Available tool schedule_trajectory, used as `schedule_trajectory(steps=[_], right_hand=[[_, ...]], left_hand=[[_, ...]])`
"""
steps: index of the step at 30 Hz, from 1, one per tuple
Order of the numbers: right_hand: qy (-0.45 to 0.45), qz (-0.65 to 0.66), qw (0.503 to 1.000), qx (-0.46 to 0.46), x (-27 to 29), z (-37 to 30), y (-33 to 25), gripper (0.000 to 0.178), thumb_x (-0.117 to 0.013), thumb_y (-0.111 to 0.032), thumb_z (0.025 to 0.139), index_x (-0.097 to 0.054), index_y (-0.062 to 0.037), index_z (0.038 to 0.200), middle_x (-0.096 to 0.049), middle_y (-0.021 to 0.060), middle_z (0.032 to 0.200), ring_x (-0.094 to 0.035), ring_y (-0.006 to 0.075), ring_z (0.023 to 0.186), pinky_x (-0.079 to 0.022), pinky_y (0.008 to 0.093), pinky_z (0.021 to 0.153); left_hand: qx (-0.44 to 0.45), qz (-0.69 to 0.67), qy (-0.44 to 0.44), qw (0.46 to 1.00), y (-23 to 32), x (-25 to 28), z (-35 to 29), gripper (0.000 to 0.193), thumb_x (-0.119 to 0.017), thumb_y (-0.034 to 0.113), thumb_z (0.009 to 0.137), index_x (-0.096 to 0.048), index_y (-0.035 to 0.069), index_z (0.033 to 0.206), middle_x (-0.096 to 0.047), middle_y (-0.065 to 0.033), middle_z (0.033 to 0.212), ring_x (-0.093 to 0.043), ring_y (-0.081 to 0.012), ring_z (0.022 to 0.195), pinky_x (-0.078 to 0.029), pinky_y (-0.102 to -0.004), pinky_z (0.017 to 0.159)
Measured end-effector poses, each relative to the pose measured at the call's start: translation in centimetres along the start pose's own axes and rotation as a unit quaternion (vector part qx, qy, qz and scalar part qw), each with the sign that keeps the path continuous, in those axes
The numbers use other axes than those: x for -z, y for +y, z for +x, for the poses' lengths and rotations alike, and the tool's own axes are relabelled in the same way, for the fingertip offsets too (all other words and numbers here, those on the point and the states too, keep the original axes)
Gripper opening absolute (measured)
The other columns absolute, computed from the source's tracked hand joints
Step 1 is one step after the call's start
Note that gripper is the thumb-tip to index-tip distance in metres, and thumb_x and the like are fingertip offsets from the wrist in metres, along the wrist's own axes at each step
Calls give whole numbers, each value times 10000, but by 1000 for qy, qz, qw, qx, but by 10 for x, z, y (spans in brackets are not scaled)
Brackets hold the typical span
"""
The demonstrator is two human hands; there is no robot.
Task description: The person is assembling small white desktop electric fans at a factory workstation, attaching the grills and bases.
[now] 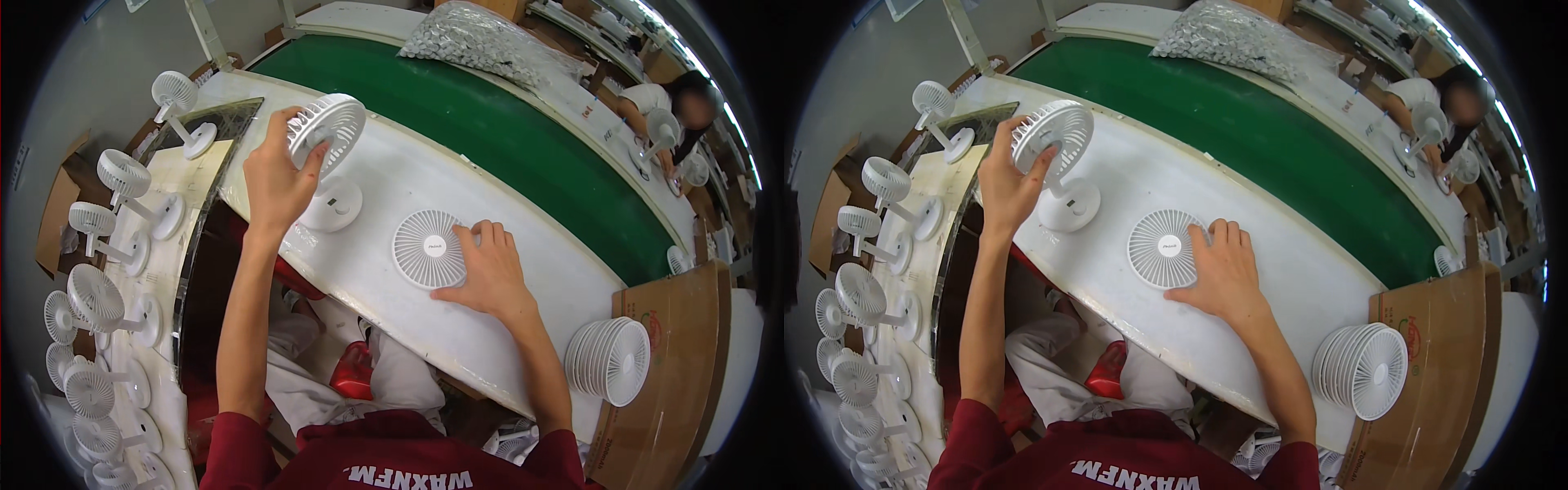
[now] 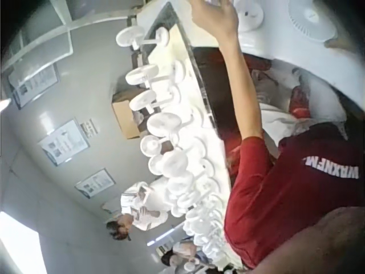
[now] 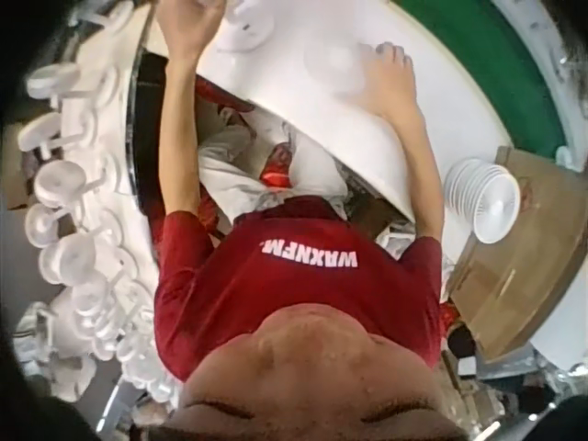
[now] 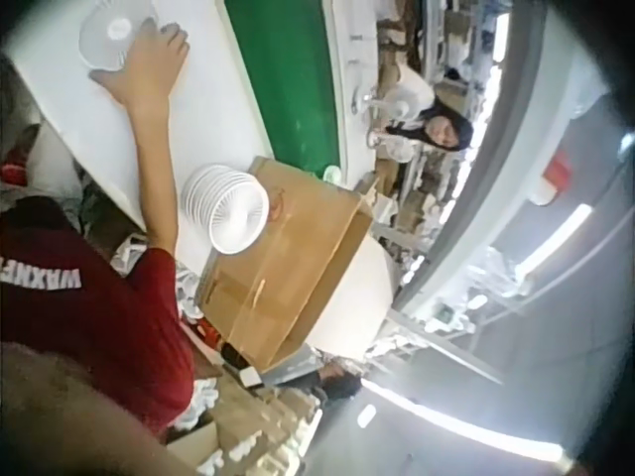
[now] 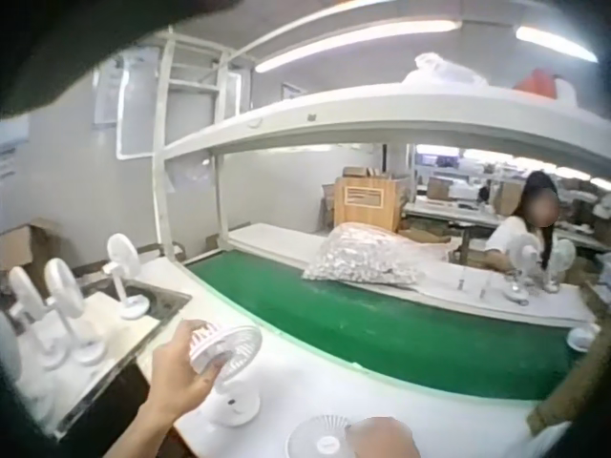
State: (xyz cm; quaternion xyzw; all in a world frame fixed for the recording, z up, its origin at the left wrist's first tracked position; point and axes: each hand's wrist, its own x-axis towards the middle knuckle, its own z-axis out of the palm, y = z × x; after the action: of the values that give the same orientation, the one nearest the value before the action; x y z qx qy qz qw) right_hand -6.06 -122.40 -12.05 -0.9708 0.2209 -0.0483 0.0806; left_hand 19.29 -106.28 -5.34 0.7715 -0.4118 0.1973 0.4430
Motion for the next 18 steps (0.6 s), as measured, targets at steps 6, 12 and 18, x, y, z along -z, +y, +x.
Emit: schedule_trajectory(steps=[6, 12, 18], right_hand=[[147, 7, 979, 143, -39, 15, 15, 1143, -808, -654, 612, -420, 1, 1466, -382, 283, 1450, -378, 433, 1320, -311, 480, 1124], [84, 142, 978, 131, -32, 18, -15, 1172, -766, -683, 646, -365, 30, 1484, -360, 280, 1479, -341, 425, 1368, -273, 497, 1148], [40, 687, 718, 103, -1, -28, -127, 1140, -761, -547, 716, -202, 3, 1543, -293, 252, 1517, -339, 412, 1375, -290, 494, 1142]], left_hand=[[-8, -124, 73, 990, -19, -10, -1, 490, -747, 45, 780, -558, 68, 1232, -701, -129, 992, -651, -272, 775, -523, -351, 758], [138, -176, 143, 964, -27, 53, -24, 480, -773, 75, 783, -565, 22, 1212, -666, -134, 1047, -639, -257, 893, -518, -336, 836], [202, -242, 80, 946, 12, 96, -143, 493, -795, 56, 769, -583, -4, 1211, -669, -123, 1051, -634, -213, 883, -524, -311, 820]])
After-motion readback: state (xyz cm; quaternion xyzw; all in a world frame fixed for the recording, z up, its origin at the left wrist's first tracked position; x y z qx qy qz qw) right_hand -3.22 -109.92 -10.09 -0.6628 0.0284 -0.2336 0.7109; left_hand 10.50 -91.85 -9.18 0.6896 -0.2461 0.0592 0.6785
